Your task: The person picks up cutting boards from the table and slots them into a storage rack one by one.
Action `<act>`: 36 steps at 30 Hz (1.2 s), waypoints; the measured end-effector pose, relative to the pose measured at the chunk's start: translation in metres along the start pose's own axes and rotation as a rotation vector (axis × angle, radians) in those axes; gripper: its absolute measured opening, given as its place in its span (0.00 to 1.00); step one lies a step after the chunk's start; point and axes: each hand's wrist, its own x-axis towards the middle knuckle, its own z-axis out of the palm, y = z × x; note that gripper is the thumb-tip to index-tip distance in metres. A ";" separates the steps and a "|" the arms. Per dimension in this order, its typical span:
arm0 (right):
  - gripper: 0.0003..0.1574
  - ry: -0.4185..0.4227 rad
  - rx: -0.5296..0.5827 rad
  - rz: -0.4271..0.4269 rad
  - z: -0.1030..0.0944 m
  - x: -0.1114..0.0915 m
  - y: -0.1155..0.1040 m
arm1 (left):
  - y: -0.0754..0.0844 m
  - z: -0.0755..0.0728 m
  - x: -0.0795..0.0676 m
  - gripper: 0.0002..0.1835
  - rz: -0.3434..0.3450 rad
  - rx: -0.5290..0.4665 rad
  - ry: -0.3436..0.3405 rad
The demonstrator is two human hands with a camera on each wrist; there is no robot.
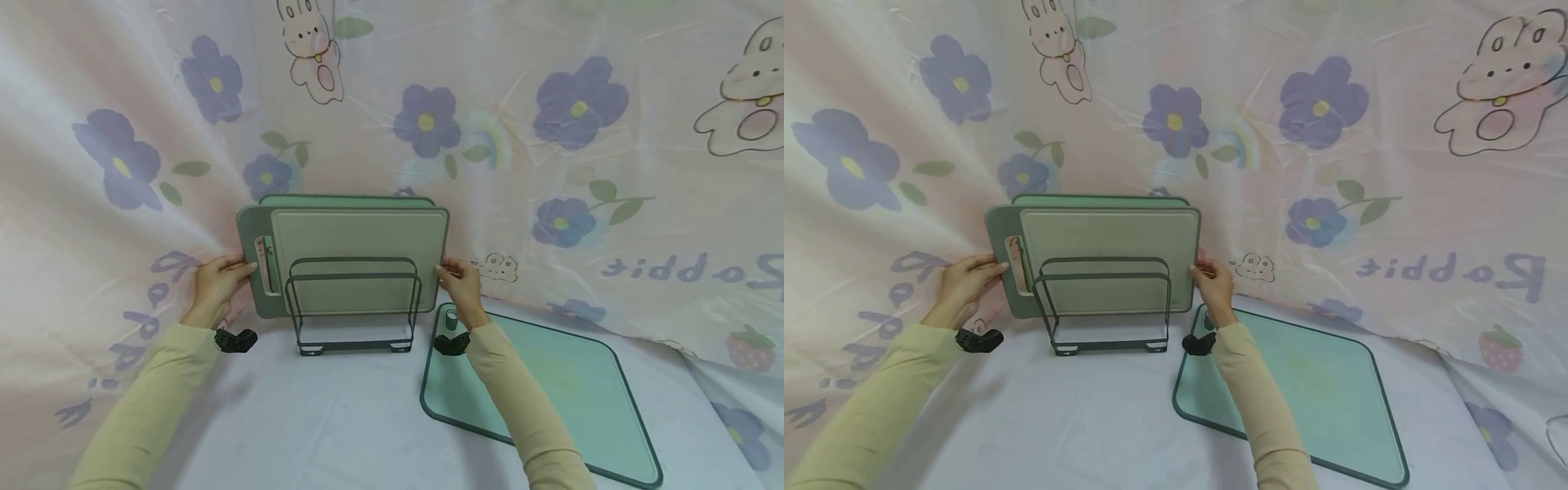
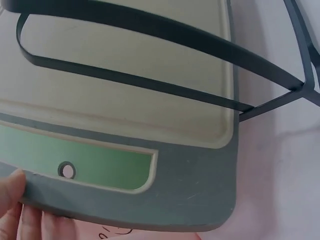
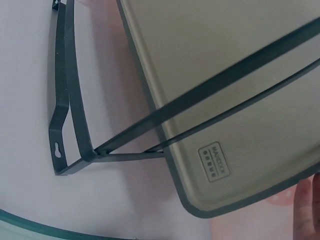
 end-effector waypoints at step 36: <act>0.16 -0.060 0.119 -0.035 -0.027 -0.013 -0.027 | -0.004 0.008 -0.010 0.05 -0.007 -0.101 -0.046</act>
